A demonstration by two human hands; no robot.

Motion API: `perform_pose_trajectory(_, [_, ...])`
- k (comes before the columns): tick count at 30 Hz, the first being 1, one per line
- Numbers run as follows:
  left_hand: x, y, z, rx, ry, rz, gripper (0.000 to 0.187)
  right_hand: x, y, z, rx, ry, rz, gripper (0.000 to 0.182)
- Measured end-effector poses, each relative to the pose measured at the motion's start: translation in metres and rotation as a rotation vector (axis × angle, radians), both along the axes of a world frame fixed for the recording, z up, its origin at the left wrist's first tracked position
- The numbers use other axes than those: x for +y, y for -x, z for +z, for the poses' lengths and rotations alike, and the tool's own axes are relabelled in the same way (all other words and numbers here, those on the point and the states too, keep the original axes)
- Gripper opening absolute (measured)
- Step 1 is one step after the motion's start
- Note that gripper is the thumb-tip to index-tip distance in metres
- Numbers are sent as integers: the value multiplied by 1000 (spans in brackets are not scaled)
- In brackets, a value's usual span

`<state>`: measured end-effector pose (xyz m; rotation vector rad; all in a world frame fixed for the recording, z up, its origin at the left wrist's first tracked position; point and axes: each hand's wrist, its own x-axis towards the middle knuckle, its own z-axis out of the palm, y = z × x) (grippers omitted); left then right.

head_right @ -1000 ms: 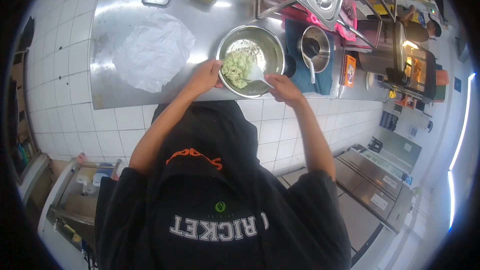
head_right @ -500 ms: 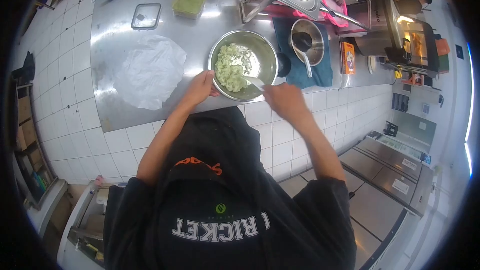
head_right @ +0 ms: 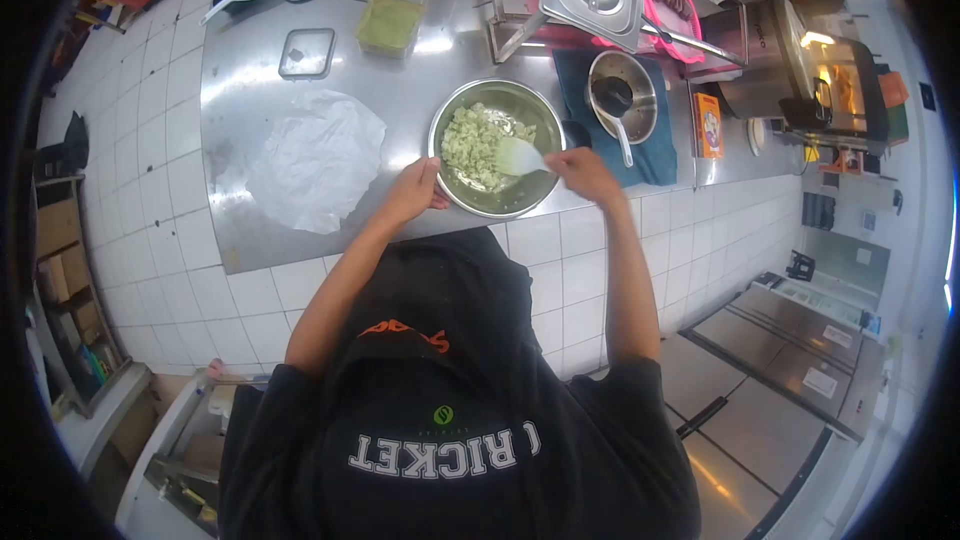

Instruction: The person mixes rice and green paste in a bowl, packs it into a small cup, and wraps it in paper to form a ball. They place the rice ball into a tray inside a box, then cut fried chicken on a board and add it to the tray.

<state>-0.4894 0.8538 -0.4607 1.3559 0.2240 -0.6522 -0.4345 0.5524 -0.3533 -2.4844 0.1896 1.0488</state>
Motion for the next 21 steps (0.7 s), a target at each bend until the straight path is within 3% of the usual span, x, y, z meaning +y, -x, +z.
perform_pose_trajectory(3, [2,-1,1,40,32,-20,41,18,13,-11,-173,-91,19,41])
perform_pose_trajectory(8, [1,-4,3,33,2,-10,41,13,4,35,-346,257,73,30])
perform_pose_trajectory(11, [1,1,3,51,-5,-22,41,59,34,-31,-634,467,373,14])
perform_pose_trajectory(13, [-1,-1,3,61,6,-15,41,109,73,-40,-588,496,445,10])
perform_pose_trajectory(14, [0,0,3,71,13,-14,41,113,79,-20,-486,462,492,10])
perform_pose_trajectory(15, [0,-3,4,75,21,-4,41,116,75,0,-391,428,546,10])
perform_pose_trajectory(17, [0,-2,-2,56,23,-8,41,77,50,4,-472,374,582,12])
perform_pose_trajectory(18, [0,-2,-4,43,23,-14,41,83,26,33,-368,416,414,16])
perform_pose_trajectory(21, [2,-5,5,54,-9,-40,41,65,-12,-1,-586,323,448,15])
